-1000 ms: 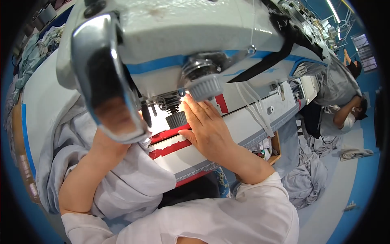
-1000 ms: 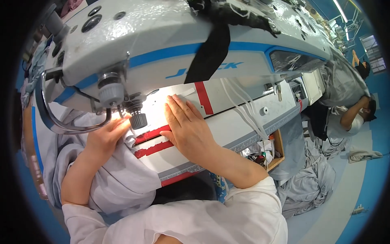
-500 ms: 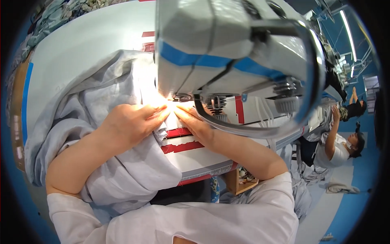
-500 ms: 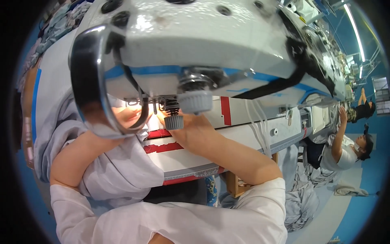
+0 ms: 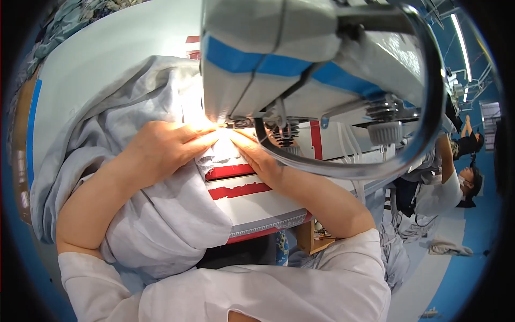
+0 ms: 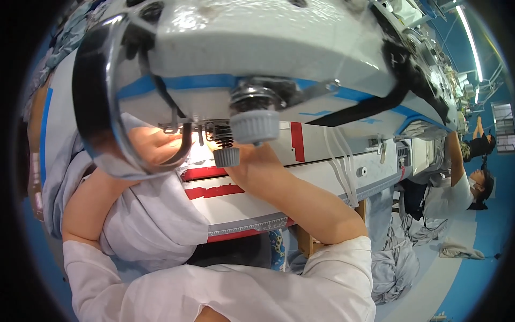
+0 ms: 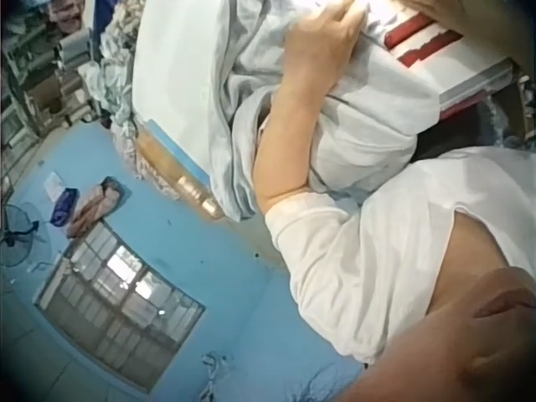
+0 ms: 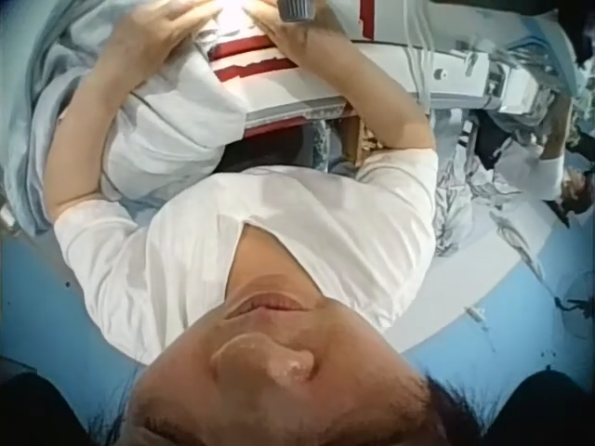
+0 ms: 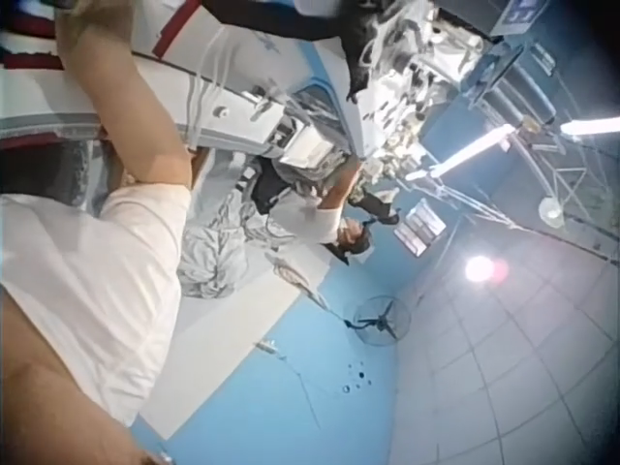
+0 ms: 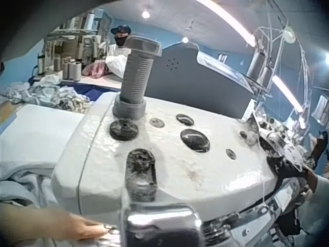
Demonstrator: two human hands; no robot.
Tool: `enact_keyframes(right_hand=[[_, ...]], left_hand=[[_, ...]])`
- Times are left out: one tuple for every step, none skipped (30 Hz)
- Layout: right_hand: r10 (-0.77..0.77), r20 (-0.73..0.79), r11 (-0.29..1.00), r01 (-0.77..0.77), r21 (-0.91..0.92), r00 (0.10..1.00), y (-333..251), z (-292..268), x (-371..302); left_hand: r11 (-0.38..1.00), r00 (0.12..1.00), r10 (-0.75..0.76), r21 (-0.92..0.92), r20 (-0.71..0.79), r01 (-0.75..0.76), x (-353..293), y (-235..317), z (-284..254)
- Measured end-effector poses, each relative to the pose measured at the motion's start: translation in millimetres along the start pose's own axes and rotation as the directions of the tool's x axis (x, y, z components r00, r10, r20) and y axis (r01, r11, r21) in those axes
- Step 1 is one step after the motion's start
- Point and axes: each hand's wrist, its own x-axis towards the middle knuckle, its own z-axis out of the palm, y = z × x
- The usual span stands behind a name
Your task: Sewing pieces of white fabric together using an industrial sewing machine in a factory environment.
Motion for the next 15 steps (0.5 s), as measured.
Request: enact_keyframes(right_hand=[[0.061, 0.101, 0.998, -0.061, 0.003, 0.993, 2, 4, -1], [0.079, 0.084, 0.996, -0.081, 0.027, 0.993, -7, -11, 2], [0.073, 0.089, 0.997, -0.075, 0.025, 0.993, -5, -8, 3], [0.034, -0.031, 0.999, -0.032, 0.040, 0.999, -3, -3, 4], [-0.002, -0.150, 0.999, 0.010, 0.052, 0.989, -4, -2, 5], [-0.004, -0.144, 0.999, 0.012, 0.052, 0.990, -4, -7, 5], [0.126, -0.082, 0.971, -0.106, 0.213, 0.989, -5, -17, 4], [0.241, -0.003, 0.905, -0.223, 0.361, 0.971, -5, -22, 5], [0.236, -0.001, 0.906, -0.220, 0.363, 0.972, -4, -21, 6], [0.241, -0.006, 0.903, -0.222, 0.368, 0.971, 1, -18, 22], [0.244, -0.009, 0.900, -0.223, 0.374, 0.970, 15, -29, 15], [0.247, -0.012, 0.897, -0.223, 0.381, 0.969, 24, -31, 24], [0.256, -0.019, 0.894, -0.229, 0.384, 0.967, 30, -35, 26], [0.264, -0.025, 0.892, -0.235, 0.387, 0.964, 34, -38, 28], [0.275, -0.030, 0.888, -0.242, 0.390, 0.961, 36, -39, 29]], left_hand=[[1.000, 1.000, 0.022, -0.013, 0.018, -0.022, -1, -3, 0], [0.998, 0.998, 0.049, -0.030, 0.032, -0.048, 0, -5, 0], [0.996, 0.996, 0.076, -0.048, 0.044, -0.074, 1, -6, 1], [0.996, 0.997, 0.075, -0.056, 0.004, -0.075, 2, -6, -2], [0.996, 0.998, 0.070, -0.059, 0.002, -0.070, 1, -5, -6], [0.998, 0.999, 0.041, -0.040, 0.006, -0.040, 1, -4, -9], [1.000, 1.000, 0.012, -0.020, 0.010, -0.012, 0, -3, -10], [1.000, 1.000, 0.007, -0.019, 0.010, -0.007, 1, -4, -8], [0.998, 0.996, 0.037, -0.039, -0.083, -0.040, 3, -6, -5], [0.996, 0.982, 0.066, -0.054, -0.175, -0.076, 4, -9, -2], [0.996, 0.983, 0.059, -0.053, -0.173, -0.069, 4, -11, -1], [0.996, 0.982, 0.059, -0.059, -0.179, -0.071, 3, -12, 0], [0.995, 0.980, 0.066, -0.066, -0.187, -0.080, 5, -14, 0], [0.997, 0.983, 0.076, -0.020, -0.164, -0.081, 5, -18, 6], [0.996, 0.983, 0.078, -0.022, -0.166, -0.083, 6, -18, 5]])
